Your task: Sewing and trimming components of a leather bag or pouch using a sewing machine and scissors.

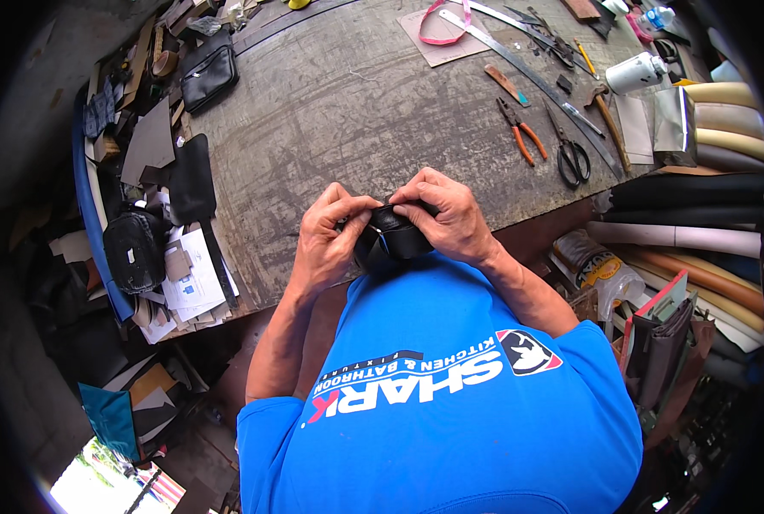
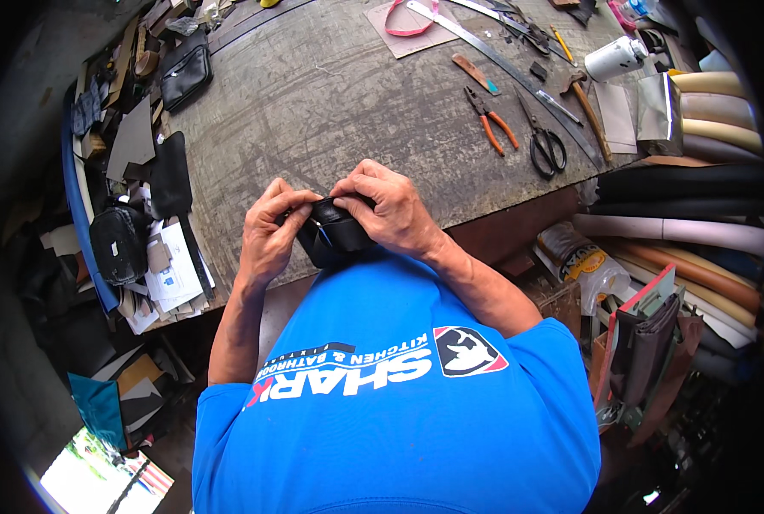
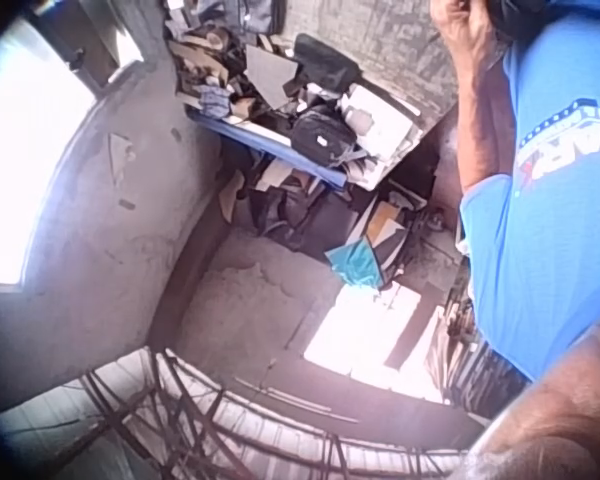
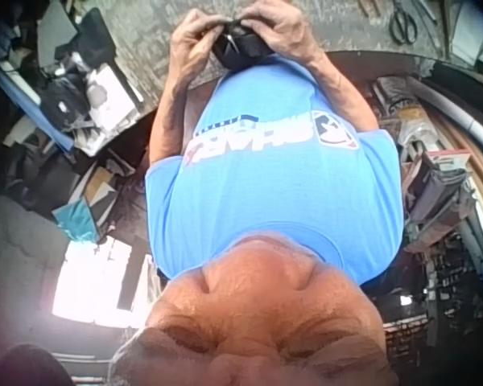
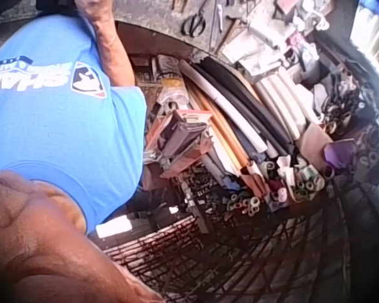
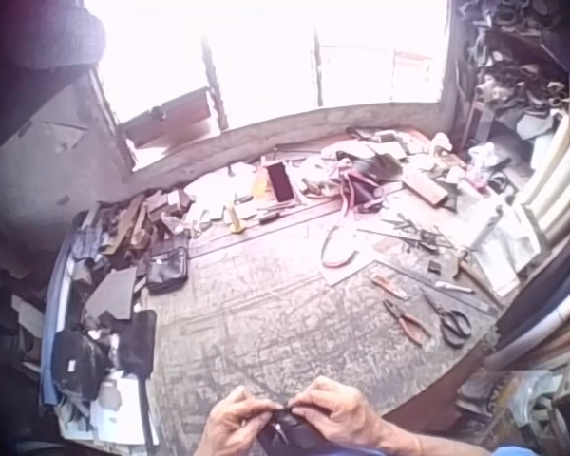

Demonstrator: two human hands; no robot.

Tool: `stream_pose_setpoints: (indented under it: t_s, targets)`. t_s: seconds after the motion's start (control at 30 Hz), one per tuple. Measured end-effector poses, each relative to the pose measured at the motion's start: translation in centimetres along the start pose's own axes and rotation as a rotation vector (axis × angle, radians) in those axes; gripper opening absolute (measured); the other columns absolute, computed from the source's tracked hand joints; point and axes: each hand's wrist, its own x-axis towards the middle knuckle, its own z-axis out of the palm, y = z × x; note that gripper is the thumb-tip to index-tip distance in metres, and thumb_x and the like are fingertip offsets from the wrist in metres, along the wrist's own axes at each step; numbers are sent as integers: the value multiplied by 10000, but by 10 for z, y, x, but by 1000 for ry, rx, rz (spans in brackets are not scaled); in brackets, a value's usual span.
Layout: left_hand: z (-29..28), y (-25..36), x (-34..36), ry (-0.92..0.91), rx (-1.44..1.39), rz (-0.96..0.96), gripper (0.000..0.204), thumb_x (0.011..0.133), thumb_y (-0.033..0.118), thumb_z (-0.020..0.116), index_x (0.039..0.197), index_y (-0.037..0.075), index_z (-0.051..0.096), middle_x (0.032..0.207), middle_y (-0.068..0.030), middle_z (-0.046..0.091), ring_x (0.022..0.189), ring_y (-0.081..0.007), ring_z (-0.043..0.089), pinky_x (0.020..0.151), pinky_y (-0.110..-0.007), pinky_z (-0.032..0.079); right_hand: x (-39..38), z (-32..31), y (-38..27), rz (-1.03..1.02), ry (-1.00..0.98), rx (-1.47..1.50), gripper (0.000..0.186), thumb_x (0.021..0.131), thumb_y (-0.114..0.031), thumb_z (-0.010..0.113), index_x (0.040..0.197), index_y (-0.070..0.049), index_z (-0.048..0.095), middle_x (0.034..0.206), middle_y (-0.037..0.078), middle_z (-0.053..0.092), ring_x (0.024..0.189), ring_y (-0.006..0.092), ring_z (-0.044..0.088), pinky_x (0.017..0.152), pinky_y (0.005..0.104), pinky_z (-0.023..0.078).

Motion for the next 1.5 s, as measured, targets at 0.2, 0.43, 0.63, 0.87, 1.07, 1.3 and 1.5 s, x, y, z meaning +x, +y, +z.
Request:
stream_pose_setpoints:
  t_s: [0.2,0.43,0.63,0.87,1.07,1.3,1.5]
  targets:
    - [0,-5,2,-24,-35,-25,135,888,23,637,995,19,719,791,-8,491,745,-103,491,677,-246,404,4,-1,-1,3,-12,-4,97,834,-3,673,931,-4,676,871,120,622,822,271,646,721,354,522]
    - [-1,-3,6,-39,-25,8,103,876,22,642,954,-2,705,829,-26,530,769,-109,526,677,-257,424,5,-2,-2,9,-50,-23,78,856,-11,647,933,2,651,893,135,600,816,298,639,714,371,521]
    - [-1,13,20,-167,258,73,75,854,40,681,913,-5,695,795,-70,577,715,-171,589,643,-295,467,2,3,1,-42,-57,-85,67,860,-19,641,921,4,625,888,140,588,810,320,636,711,389,520]
    - [-5,22,12,-15,213,169,96,835,-2,697,931,0,702,820,-79,615,753,-180,627,649,-293,483,7,-22,10,45,-142,77,324,858,-54,674,1160,-17,563,905,135,626,839,283,654,770,364,523]
    - [-21,33,6,-1,141,223,179,830,-80,667,975,13,716,883,-74,651,822,-173,651,727,-276,516,17,-57,16,165,-409,95,656,844,-84,722,1421,-84,410,886,97,659,882,194,637,832,351,485]
    - [-37,21,5,-64,-91,201,195,847,-80,652,1007,14,713,902,-70,649,817,-146,652,704,-258,532,30,-69,12,77,-479,164,728,807,-228,740,1430,-84,393,875,115,655,829,240,641,786,367,493]
    - [-52,5,8,-55,-264,162,147,856,-71,652,988,-28,701,921,-88,641,853,-153,642,776,-258,522,45,-75,-11,183,-543,148,690,797,-269,755,1387,-72,455,885,120,649,813,234,631,760,358,498]
